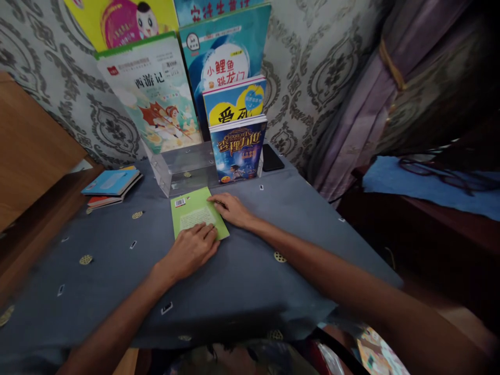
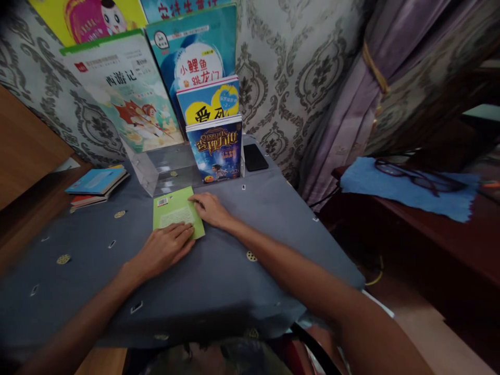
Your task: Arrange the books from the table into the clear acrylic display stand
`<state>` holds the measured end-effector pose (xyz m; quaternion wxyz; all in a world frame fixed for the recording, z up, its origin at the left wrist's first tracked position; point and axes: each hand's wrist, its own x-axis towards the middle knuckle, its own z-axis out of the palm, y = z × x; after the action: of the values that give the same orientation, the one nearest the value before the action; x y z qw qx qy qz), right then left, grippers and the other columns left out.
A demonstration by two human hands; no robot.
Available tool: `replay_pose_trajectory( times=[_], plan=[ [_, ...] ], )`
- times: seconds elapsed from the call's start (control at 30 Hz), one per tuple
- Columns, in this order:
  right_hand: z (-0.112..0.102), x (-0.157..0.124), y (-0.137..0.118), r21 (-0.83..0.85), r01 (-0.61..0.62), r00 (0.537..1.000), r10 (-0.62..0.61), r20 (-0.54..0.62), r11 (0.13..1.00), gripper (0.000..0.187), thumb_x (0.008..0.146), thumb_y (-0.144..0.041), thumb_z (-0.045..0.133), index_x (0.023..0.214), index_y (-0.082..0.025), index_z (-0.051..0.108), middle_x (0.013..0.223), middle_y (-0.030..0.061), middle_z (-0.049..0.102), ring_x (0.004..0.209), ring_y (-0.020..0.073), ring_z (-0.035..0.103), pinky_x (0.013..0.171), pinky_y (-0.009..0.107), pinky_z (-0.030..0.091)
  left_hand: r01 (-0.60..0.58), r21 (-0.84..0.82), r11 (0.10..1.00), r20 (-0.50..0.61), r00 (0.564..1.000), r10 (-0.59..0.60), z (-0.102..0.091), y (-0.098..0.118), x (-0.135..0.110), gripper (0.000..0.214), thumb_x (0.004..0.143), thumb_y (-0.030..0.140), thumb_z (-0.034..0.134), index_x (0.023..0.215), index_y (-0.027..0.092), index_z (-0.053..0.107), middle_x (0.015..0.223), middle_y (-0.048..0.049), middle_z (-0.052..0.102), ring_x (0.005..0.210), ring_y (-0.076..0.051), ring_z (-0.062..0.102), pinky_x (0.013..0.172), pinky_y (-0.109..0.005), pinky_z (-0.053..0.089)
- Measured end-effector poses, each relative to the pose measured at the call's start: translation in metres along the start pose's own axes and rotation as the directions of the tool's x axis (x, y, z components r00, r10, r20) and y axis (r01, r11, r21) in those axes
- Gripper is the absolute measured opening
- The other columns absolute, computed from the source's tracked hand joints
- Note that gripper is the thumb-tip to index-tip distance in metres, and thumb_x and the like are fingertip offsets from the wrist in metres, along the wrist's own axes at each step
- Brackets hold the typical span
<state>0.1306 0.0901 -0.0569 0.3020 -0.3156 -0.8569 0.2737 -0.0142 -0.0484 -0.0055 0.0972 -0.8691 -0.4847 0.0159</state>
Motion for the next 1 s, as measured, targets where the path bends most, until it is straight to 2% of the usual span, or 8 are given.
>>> replay_pose_trajectory(
  times=[0.23, 0.43, 0.57, 0.67, 0.83, 1.0],
  plan=[
    [-0.012, -0.038, -0.009, 0.269, -0.010, 0.999, 0.021, -0.038, 0.963, 0.029, 0.094, -0.018, 0.048, 0.113, -0.019, 0.070, 0.095, 0.0040, 0.078, 0.098, 0.0191, 0.069, 0.094, 0.037, 0.049, 0.050, -0.055, 0.997, 0.014, 0.999, -0.049, -0.004, -0.002, 0.000, 0.031, 0.102, 0.028, 0.036, 0.102, 0.017, 0.065, 0.104, -0.0115, 0.072, 0.096, -0.023, 0.069, 0.082, -0.037, 0.057],
    [-0.022, -0.057, -0.020, 0.371, -0.002, 0.999, 0.018, -0.041, 0.929, 0.029, 0.095, -0.021, 0.048, 0.113, -0.018, 0.070, 0.093, 0.0049, 0.078, 0.091, 0.0183, 0.071, 0.090, 0.036, 0.052, 0.041, -0.044, 0.998, 0.031, 0.999, -0.040, -0.008, -0.002, 0.000, 0.029, 0.102, 0.028, 0.039, 0.104, 0.017, 0.066, 0.105, -0.0115, 0.072, 0.094, -0.023, 0.070, 0.078, -0.035, 0.057],
    [-0.023, -0.062, -0.024, 0.327, 0.014, 0.998, 0.008, -0.064, 0.945, 0.027, 0.095, -0.022, 0.049, 0.111, -0.019, 0.071, 0.092, 0.0044, 0.077, 0.093, 0.0192, 0.069, 0.090, 0.037, 0.052, 0.033, -0.029, 0.999, 0.011, 0.999, -0.032, -0.005, -0.002, -0.001, 0.030, 0.102, 0.028, 0.038, 0.104, 0.017, 0.066, 0.106, -0.0116, 0.071, 0.096, -0.023, 0.069, 0.080, -0.036, 0.057],
    [-0.024, -0.067, -0.026, 0.270, 0.036, 0.997, -0.018, -0.072, 0.962, 0.026, 0.094, -0.022, 0.050, 0.109, -0.019, 0.071, 0.091, 0.0052, 0.076, 0.089, 0.0187, 0.068, 0.084, 0.035, 0.053, 0.021, -0.019, 1.000, -0.009, 1.000, -0.021, -0.001, 0.000, -0.002, 0.029, 0.101, 0.028, 0.039, 0.103, 0.016, 0.065, 0.106, -0.0113, 0.071, 0.099, -0.023, 0.068, 0.081, -0.035, 0.057],
    [-0.027, -0.079, -0.031, 0.072, 0.150, 0.988, -0.148, -0.039, 0.986, 0.026, 0.095, -0.021, 0.048, 0.109, -0.018, 0.071, 0.090, 0.0075, 0.071, 0.087, 0.0194, 0.063, 0.079, 0.033, 0.050, 0.021, 0.020, 1.000, -0.056, 0.998, -0.020, 0.007, 0.006, -0.003, 0.027, 0.100, 0.028, 0.042, 0.107, 0.014, 0.064, 0.111, -0.0133, 0.069, 0.105, -0.024, 0.066, 0.083, -0.036, 0.058],
    [-0.027, -0.083, -0.033, -0.125, 0.291, 0.957, -0.288, 0.042, 0.949, 0.026, 0.094, -0.017, 0.046, 0.104, -0.017, 0.070, 0.084, 0.0080, 0.068, 0.081, 0.0208, 0.060, 0.078, 0.036, 0.045, 0.052, -0.025, 0.998, -0.086, 0.995, -0.054, 0.015, 0.010, -0.004, 0.030, 0.101, 0.028, 0.041, 0.113, 0.011, 0.062, 0.116, -0.0171, 0.068, 0.113, -0.028, 0.064, 0.089, -0.041, 0.057]
  ],
)
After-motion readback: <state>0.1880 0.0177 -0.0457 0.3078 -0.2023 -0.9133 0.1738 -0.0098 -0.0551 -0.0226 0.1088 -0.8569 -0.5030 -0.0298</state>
